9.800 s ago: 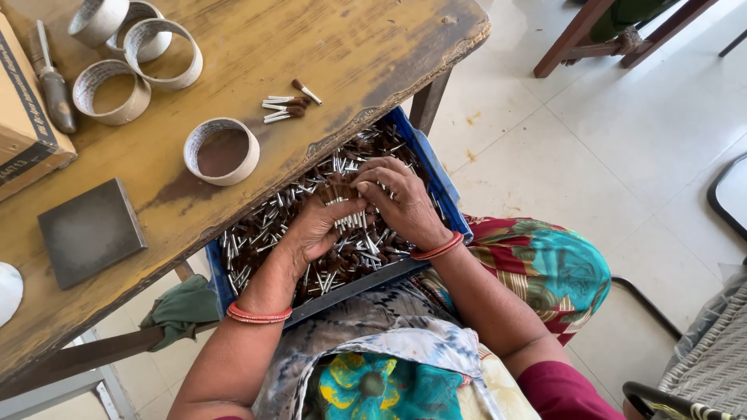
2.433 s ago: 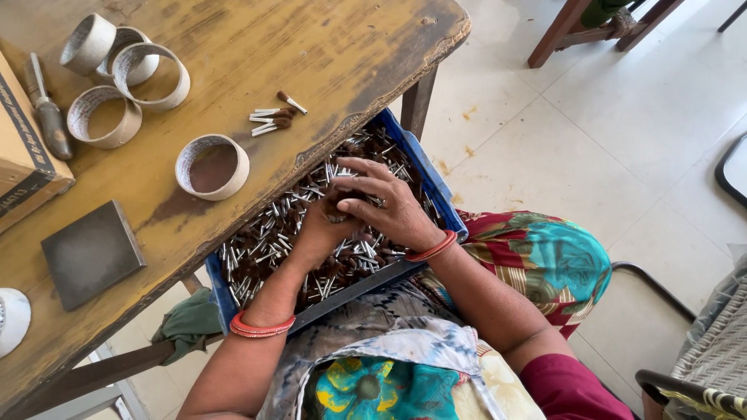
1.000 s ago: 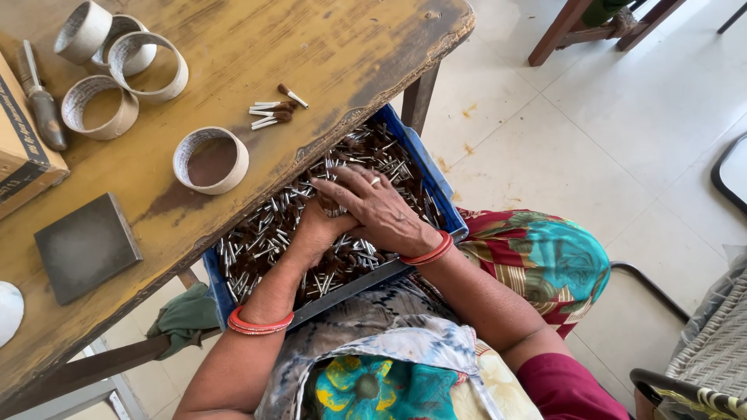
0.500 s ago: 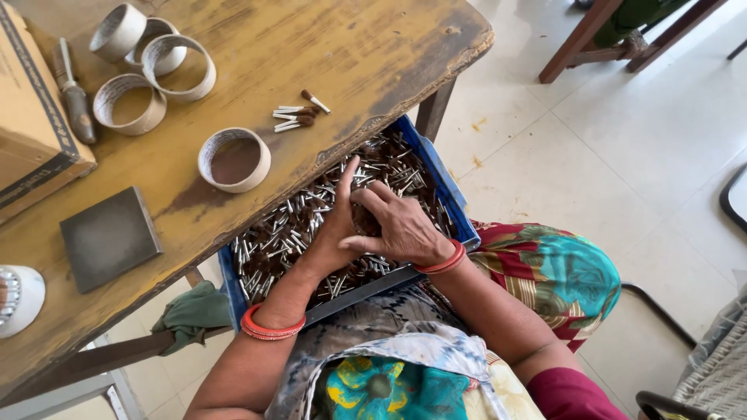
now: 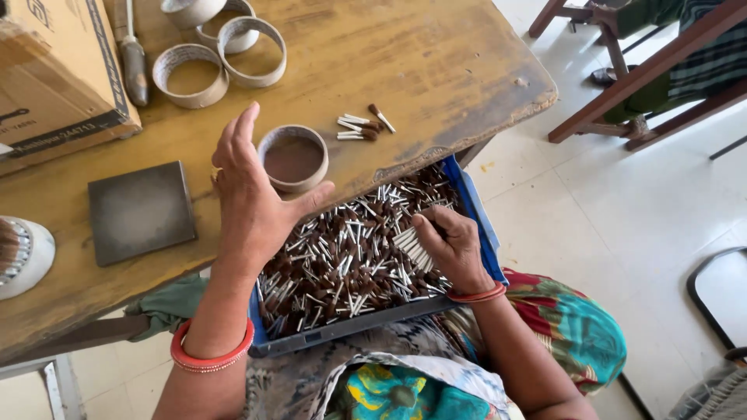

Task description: The person picks brush components from a blue bin on their lap, dips bristle tufts into a small bowl of powder, and assembles brush heads, placing finished tufts into a bowl on the table. At the end they press and shape a full bristle head in a cup with their hands.

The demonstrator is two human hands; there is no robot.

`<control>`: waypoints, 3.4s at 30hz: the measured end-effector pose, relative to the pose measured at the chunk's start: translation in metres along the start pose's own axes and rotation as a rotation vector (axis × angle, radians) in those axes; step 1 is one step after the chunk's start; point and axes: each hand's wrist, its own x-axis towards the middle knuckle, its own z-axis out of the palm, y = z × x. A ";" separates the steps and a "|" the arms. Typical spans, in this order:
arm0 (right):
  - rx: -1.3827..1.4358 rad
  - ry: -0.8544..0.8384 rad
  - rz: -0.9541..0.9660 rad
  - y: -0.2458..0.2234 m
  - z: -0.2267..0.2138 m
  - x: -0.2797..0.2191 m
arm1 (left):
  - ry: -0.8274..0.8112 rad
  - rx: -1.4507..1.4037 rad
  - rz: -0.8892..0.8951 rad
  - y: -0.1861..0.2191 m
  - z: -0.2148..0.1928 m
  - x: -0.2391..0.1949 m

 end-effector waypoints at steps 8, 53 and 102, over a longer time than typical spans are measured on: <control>-0.185 -0.245 -0.411 -0.072 0.010 0.106 | -0.291 -0.221 -0.173 -0.018 0.010 0.007; 0.529 0.104 0.260 0.121 -0.060 0.016 | -0.882 0.223 0.764 0.045 0.174 -0.060; -0.149 0.178 -0.179 0.033 -0.001 -0.003 | -0.796 -1.203 -0.940 0.004 0.173 -0.089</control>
